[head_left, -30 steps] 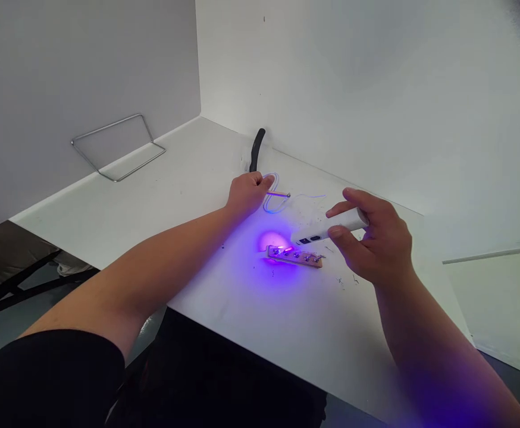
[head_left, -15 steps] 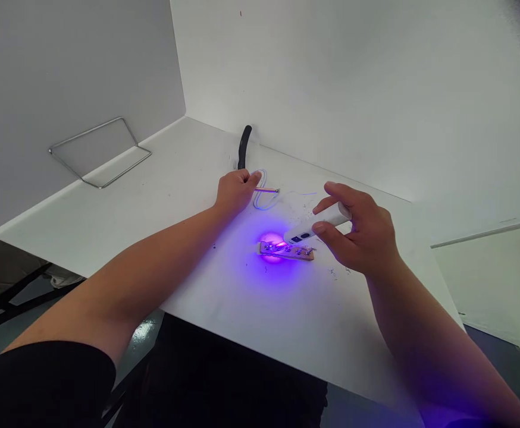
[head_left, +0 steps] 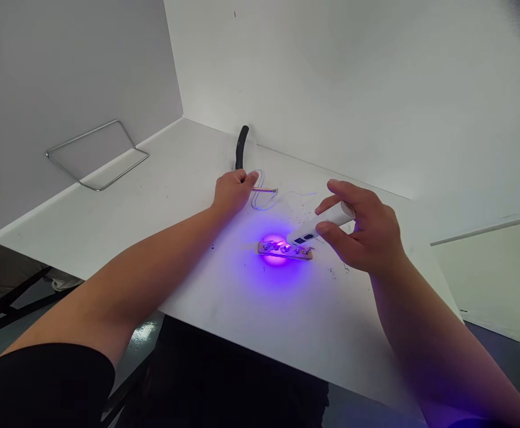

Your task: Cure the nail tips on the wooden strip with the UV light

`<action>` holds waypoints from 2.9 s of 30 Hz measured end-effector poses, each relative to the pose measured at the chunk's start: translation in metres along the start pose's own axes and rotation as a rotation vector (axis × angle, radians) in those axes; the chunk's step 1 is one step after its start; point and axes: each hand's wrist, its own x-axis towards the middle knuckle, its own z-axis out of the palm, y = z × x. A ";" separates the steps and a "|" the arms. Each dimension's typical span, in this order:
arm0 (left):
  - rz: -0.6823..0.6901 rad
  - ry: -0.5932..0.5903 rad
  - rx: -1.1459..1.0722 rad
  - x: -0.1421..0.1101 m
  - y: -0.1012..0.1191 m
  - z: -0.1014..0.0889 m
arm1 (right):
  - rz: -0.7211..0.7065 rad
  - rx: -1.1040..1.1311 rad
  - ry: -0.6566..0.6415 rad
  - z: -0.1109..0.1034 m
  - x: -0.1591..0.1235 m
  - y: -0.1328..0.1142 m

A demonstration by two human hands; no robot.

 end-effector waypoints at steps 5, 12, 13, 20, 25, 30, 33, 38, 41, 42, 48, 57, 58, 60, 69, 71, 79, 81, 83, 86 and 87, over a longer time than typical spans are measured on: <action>-0.002 -0.002 -0.016 -0.001 0.000 -0.001 | 0.018 -0.028 -0.007 -0.002 -0.001 0.002; -0.001 -0.005 0.006 0.000 -0.001 -0.001 | -0.009 -0.036 0.001 -0.004 0.000 0.002; 0.001 -0.006 0.007 0.000 -0.001 -0.001 | -0.013 -0.035 -0.003 -0.004 0.000 0.002; 0.006 -0.007 0.009 0.001 -0.003 -0.001 | -0.042 -0.046 0.000 -0.005 0.000 0.004; 0.001 -0.009 -0.003 0.001 -0.004 -0.001 | -0.059 -0.059 -0.022 -0.006 -0.001 0.004; 0.004 -0.007 -0.006 0.001 -0.005 -0.001 | -0.030 -0.095 -0.012 -0.007 -0.003 0.005; 0.005 -0.006 0.001 0.001 -0.005 -0.001 | -0.034 -0.096 -0.023 -0.009 -0.004 0.006; -0.009 -0.013 -0.005 0.000 -0.006 -0.002 | -0.021 -0.102 -0.003 -0.011 -0.005 0.011; -0.005 -0.009 0.000 0.000 -0.005 -0.003 | -0.036 -0.093 -0.019 -0.012 -0.006 0.012; -0.004 -0.009 0.003 0.000 -0.005 -0.003 | -0.036 -0.094 -0.022 -0.013 -0.006 0.012; -0.001 -0.008 0.010 0.000 -0.005 -0.002 | -0.025 -0.108 -0.055 -0.015 -0.006 0.016; -0.002 -0.012 0.002 0.000 -0.003 -0.003 | -0.047 -0.040 -0.062 -0.014 -0.005 0.015; -0.002 -0.013 0.004 0.000 -0.003 -0.003 | -0.047 -0.033 -0.055 -0.013 -0.005 0.014; -0.005 -0.014 0.008 0.000 -0.002 -0.002 | -0.039 -0.039 -0.030 -0.012 -0.004 0.012; 0.004 -0.015 0.013 0.000 -0.001 -0.002 | -0.006 -0.054 0.003 -0.007 -0.004 0.009; 0.005 -0.011 0.015 0.000 0.000 -0.002 | 0.012 -0.059 0.021 -0.007 -0.004 0.009; 0.008 -0.009 0.019 0.001 -0.001 -0.001 | 0.013 -0.021 -0.012 -0.007 -0.001 0.005; 0.007 -0.005 0.017 0.001 -0.002 -0.001 | 0.020 -0.025 -0.002 -0.007 -0.001 0.006; 0.002 0.000 0.015 0.001 -0.002 -0.001 | 0.032 -0.022 -0.013 -0.008 -0.002 0.007; 0.004 -0.004 0.013 0.000 -0.002 -0.001 | 0.049 -0.011 -0.025 -0.009 -0.004 0.010; 0.006 -0.003 0.015 0.000 -0.002 -0.001 | 0.052 -0.004 -0.018 -0.009 -0.004 0.011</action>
